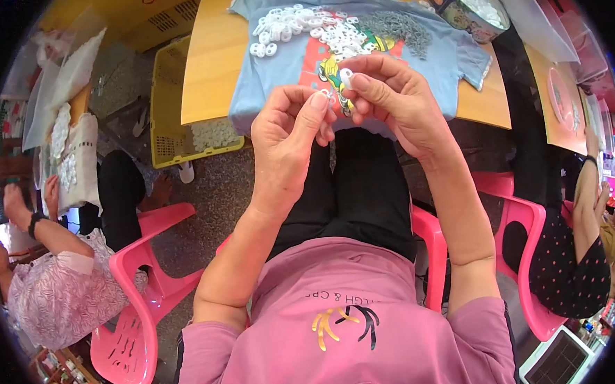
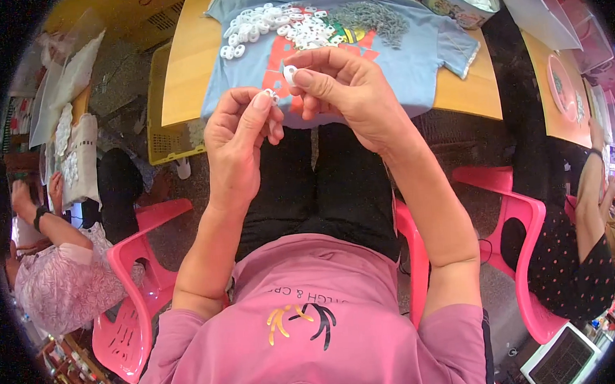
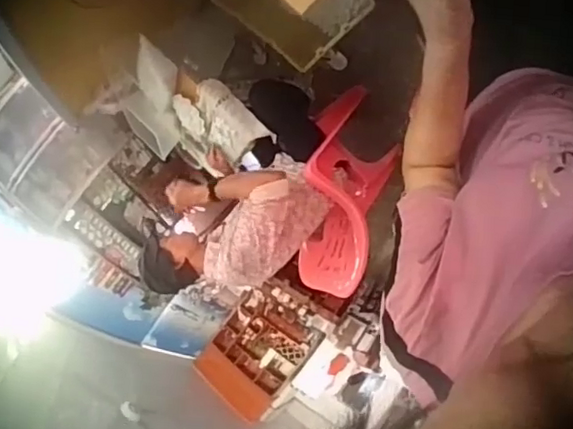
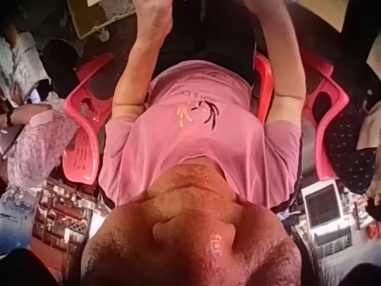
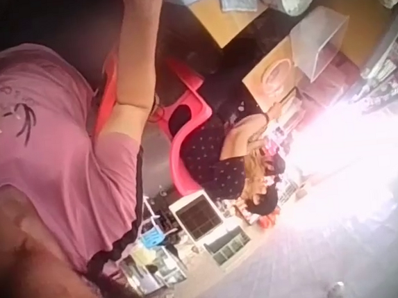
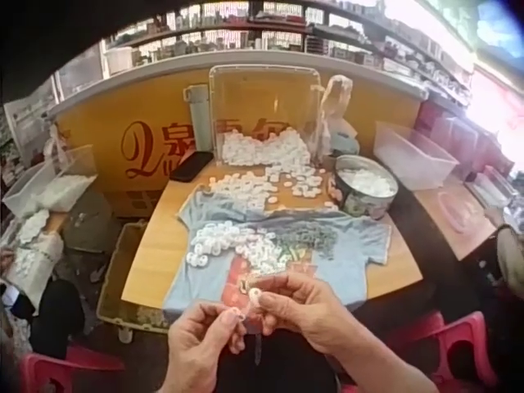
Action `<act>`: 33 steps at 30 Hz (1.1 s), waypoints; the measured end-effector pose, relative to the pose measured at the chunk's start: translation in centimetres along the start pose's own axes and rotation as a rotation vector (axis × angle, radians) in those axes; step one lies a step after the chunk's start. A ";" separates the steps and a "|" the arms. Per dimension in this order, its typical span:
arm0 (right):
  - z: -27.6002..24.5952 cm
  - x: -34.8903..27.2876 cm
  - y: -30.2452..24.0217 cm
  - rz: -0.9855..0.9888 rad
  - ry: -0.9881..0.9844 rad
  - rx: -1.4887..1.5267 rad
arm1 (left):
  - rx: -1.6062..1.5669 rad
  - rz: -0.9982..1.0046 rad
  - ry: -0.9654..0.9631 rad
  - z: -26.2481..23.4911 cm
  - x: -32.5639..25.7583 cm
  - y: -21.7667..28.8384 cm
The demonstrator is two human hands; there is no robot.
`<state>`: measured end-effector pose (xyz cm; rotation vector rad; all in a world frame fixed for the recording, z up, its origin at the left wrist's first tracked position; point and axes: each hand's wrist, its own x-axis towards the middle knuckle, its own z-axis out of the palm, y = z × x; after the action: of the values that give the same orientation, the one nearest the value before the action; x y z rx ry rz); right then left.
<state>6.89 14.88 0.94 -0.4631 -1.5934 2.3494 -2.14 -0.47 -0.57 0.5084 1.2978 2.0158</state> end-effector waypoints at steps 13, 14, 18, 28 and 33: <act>-0.4 -2.0 -0.5 -0.122 0.025 -0.123 | 0.024 0.005 -0.039 1.6 0.0 -0.2; -0.5 -2.0 -0.5 -0.157 0.019 -0.151 | 0.042 0.009 -0.035 1.7 -0.1 -0.2; -0.3 -2.3 -0.6 -0.222 0.037 -0.263 | 0.126 0.034 -0.010 2.0 -0.2 0.1; 0.6 -2.7 0.7 -0.390 0.128 -0.461 | 0.125 0.053 0.020 2.3 -0.2 -0.4; 1.1 -2.9 1.1 -0.415 0.169 -0.407 | 0.042 0.005 0.018 2.3 -0.4 -0.7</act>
<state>9.06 12.38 0.62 -0.3548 -1.8750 1.6481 -0.19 0.91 -0.19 0.5144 1.3539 2.0054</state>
